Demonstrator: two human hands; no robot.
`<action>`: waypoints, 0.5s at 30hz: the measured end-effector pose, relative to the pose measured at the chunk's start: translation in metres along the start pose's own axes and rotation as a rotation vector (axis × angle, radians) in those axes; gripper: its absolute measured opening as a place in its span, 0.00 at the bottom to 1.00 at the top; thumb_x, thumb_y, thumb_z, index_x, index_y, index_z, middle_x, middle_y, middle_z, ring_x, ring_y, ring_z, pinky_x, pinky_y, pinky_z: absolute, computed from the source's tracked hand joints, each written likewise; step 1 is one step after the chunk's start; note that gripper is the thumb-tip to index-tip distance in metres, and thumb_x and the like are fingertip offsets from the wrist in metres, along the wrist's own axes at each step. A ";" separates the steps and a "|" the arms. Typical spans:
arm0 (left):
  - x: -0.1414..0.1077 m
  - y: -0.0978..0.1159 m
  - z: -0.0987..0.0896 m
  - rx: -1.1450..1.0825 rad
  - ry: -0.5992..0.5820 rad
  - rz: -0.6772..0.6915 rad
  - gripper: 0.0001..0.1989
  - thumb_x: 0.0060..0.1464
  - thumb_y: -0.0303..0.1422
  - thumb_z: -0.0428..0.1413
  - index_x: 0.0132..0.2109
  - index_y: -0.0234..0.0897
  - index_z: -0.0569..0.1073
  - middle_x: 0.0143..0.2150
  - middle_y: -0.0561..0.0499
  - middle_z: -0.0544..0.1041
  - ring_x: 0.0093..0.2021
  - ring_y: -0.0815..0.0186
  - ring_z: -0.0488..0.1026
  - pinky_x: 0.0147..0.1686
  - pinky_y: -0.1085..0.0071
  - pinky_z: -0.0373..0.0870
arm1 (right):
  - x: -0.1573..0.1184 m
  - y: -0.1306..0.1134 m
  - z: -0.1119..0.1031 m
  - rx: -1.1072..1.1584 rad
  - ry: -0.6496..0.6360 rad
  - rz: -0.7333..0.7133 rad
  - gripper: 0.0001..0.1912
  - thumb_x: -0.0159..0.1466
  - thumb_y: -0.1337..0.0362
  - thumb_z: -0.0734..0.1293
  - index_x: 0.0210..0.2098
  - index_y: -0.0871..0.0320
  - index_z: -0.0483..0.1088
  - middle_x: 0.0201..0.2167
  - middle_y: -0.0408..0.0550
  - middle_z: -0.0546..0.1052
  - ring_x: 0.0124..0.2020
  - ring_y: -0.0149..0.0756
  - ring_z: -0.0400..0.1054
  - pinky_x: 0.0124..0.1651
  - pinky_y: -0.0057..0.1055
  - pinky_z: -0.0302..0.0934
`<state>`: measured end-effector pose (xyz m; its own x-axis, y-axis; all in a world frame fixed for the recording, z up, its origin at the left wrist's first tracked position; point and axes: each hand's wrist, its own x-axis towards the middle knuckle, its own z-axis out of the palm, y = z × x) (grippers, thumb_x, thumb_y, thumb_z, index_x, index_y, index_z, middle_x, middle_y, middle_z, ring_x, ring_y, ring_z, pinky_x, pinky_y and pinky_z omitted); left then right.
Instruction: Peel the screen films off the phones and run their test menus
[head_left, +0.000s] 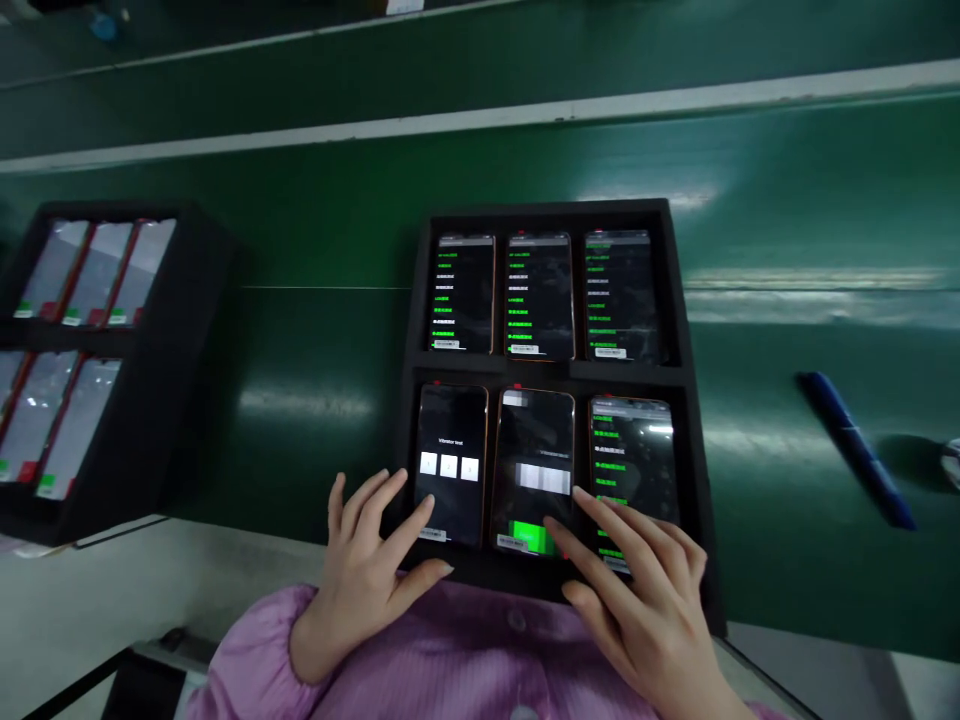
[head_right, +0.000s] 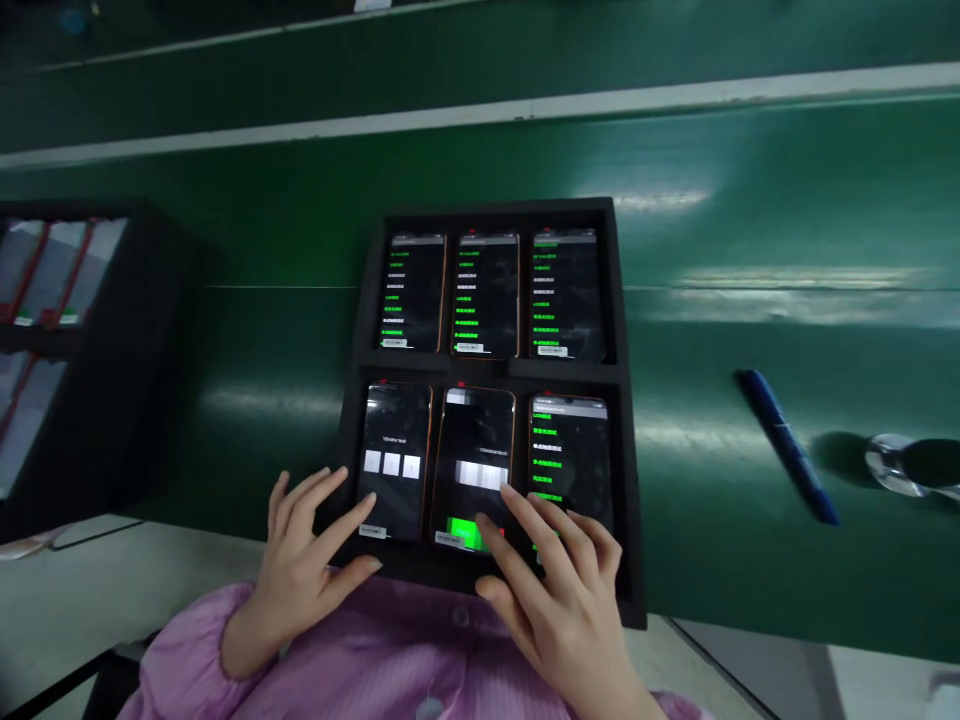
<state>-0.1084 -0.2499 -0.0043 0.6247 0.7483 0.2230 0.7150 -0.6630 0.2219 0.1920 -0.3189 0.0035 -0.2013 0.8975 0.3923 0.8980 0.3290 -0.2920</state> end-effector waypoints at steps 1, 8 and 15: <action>0.006 0.003 -0.001 0.006 0.006 0.010 0.21 0.68 0.47 0.57 0.61 0.42 0.77 0.65 0.38 0.70 0.68 0.46 0.63 0.75 0.38 0.42 | 0.000 0.000 0.001 -0.005 -0.003 -0.011 0.17 0.77 0.58 0.61 0.55 0.56 0.77 0.60 0.61 0.75 0.57 0.51 0.69 0.56 0.49 0.55; 0.058 0.006 -0.005 0.033 -0.042 0.094 0.35 0.63 0.62 0.54 0.66 0.45 0.74 0.71 0.39 0.66 0.72 0.42 0.58 0.74 0.32 0.26 | 0.002 -0.003 0.005 -0.006 -0.012 0.061 0.18 0.77 0.51 0.61 0.53 0.51 0.79 0.60 0.54 0.79 0.57 0.49 0.71 0.57 0.49 0.54; 0.187 -0.079 0.003 -0.117 -0.135 -0.124 0.19 0.74 0.43 0.48 0.65 0.52 0.75 0.75 0.46 0.62 0.75 0.43 0.54 0.70 0.24 0.43 | 0.001 -0.011 0.012 0.098 0.061 0.231 0.23 0.76 0.45 0.59 0.49 0.47 0.81 0.57 0.49 0.81 0.55 0.46 0.73 0.59 0.49 0.53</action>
<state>-0.0469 -0.0578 0.0168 0.5763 0.8150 0.0596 0.7527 -0.5578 0.3497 0.1774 -0.3182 -0.0038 0.0315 0.9338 0.3563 0.8745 0.1469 -0.4623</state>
